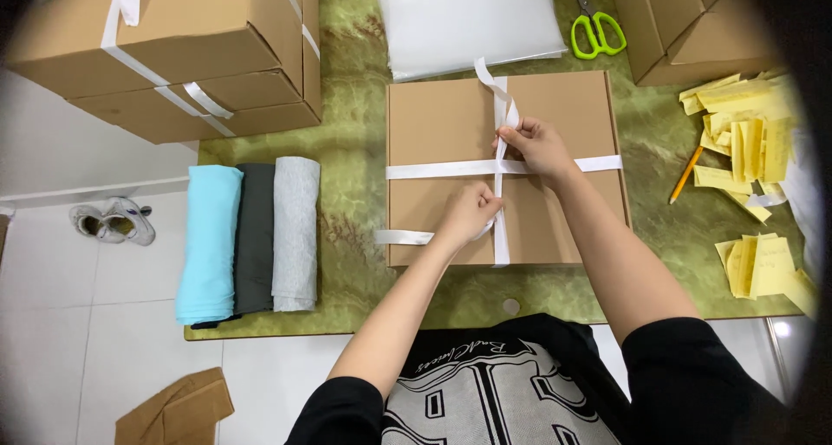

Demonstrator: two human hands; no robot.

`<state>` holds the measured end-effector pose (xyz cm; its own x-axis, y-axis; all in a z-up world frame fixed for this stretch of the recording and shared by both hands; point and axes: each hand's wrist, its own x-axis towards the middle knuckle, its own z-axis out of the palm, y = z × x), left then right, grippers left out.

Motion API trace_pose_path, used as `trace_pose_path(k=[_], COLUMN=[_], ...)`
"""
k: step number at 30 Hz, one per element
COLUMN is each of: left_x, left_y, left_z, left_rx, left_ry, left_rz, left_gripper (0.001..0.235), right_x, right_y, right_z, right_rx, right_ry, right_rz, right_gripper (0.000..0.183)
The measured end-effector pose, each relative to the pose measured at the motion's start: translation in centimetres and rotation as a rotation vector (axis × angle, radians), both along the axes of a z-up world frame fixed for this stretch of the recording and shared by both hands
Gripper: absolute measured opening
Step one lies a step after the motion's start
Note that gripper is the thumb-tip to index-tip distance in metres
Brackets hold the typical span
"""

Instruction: The person wraps a white ribbon around a cardboard box, tying it into a bow on top. They then write on a yellow sticky note with a pencil and place the note on the box. Finally, the person stacks the wrapped box on top of another box.

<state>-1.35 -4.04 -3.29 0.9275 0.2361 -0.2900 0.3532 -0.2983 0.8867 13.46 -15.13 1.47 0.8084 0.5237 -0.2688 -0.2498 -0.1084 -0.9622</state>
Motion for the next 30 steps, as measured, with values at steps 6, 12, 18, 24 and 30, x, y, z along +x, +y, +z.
trace_pose_path(k=[6,12,18,24,30], left_x=[-1.6,-2.6,-3.0,-5.7,-5.9], left_y=[0.4,2.3,1.3,0.0,-0.7], left_z=[5.4,8.8,7.3,7.7,5.7], left_rx=[0.115,0.303,0.499,0.627,0.911], left_ry=[0.028,-0.095,-0.13,-0.166,-0.277], left_rz=[-0.123,-0.148,-0.265,-0.48,-0.505], left_gripper=[0.013,0.014,0.007,0.063,0.056], right_x=[-2.1,-4.0,-6.6,-8.0,-9.8], right_y=[-1.6,-6.0,-10.5,-13.5,-15.9], right_z=[4.2,4.7,3.1,-0.6,-0.4], right_rx=[0.047,0.07,0.052,0.115,0.104], right_ry=[0.051,-0.039,0.018,0.101,0.159], right_rz=[-0.006,0.055,0.069,-0.082,-0.28], right_gripper=[0.016,0.015,0.015,0.017,0.02])
